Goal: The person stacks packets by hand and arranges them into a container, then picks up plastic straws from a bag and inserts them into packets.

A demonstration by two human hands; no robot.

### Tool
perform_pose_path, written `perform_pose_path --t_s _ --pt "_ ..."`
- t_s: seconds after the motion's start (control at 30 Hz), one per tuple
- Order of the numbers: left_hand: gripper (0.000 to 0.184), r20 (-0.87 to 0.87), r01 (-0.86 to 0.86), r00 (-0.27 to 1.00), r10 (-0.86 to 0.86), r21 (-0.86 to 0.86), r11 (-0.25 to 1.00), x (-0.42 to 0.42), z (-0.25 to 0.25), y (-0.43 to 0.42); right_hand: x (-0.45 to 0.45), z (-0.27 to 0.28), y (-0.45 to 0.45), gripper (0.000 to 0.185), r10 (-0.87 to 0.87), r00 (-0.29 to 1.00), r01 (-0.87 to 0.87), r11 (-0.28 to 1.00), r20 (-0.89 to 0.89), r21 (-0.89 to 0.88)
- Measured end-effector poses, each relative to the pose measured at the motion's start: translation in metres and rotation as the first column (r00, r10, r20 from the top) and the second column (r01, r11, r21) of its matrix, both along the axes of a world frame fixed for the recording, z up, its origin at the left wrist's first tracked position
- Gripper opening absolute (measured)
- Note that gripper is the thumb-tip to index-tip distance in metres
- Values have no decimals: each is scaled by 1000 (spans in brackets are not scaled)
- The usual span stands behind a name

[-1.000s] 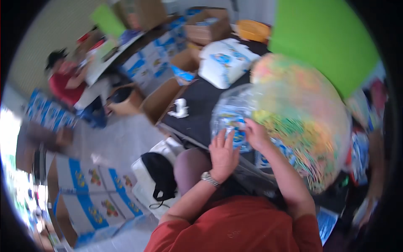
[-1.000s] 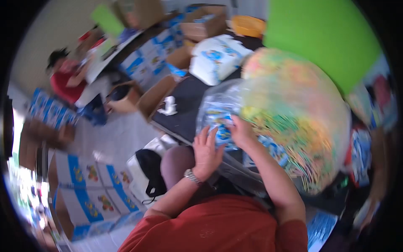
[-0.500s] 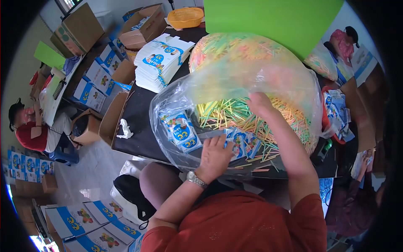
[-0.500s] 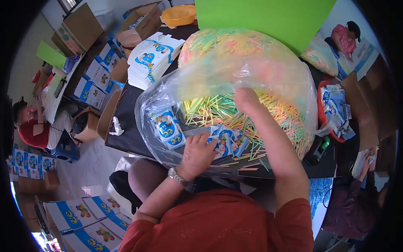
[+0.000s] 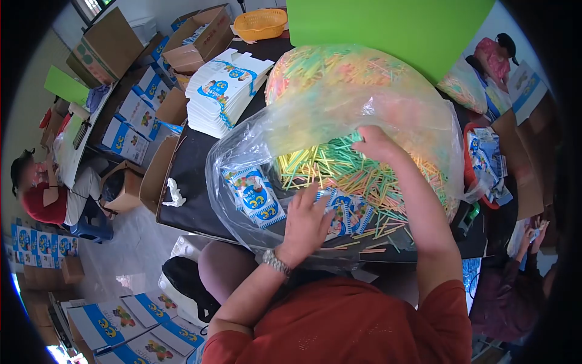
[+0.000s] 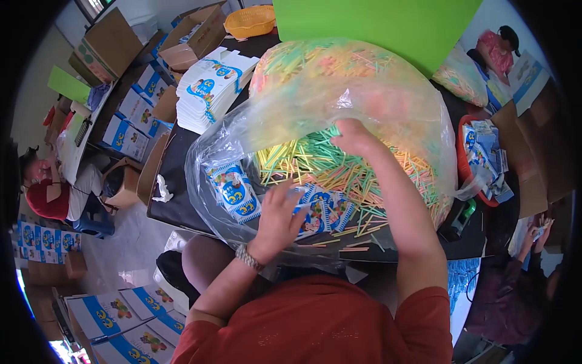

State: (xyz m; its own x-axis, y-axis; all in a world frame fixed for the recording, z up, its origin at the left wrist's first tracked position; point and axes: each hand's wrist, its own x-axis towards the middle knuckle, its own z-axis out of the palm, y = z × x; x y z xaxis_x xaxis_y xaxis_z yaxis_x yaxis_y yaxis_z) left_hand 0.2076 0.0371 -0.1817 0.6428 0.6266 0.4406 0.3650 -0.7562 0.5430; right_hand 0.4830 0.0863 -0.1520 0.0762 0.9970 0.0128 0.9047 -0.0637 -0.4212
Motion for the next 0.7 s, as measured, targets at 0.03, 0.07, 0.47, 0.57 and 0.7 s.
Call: perform_pose_path --t_s 0.03,0.07,0.47,0.57,0.7 --pt "43 110 14 994 -2 -110 994 11 3 8 0 12 -6 22 -5 1000 5 1000 5 0" --pt "45 268 41 963 27 -247 968 28 -3 17 -2 27 -15 18 -127 933 91 988 -336 -122" --pt "18 544 571 811 215 -816 -89 117 -6 35 -39 8 -89 73 -187 512 50 981 -838 -188" --pt "14 489 535 808 329 -843 -61 116 4 24 -49 2 -107 78 -62 202 143 989 -977 -33" --pt "15 578 602 793 192 -792 -104 120 15 13 -72 -3 -137 76 50 687 318 876 -725 362"
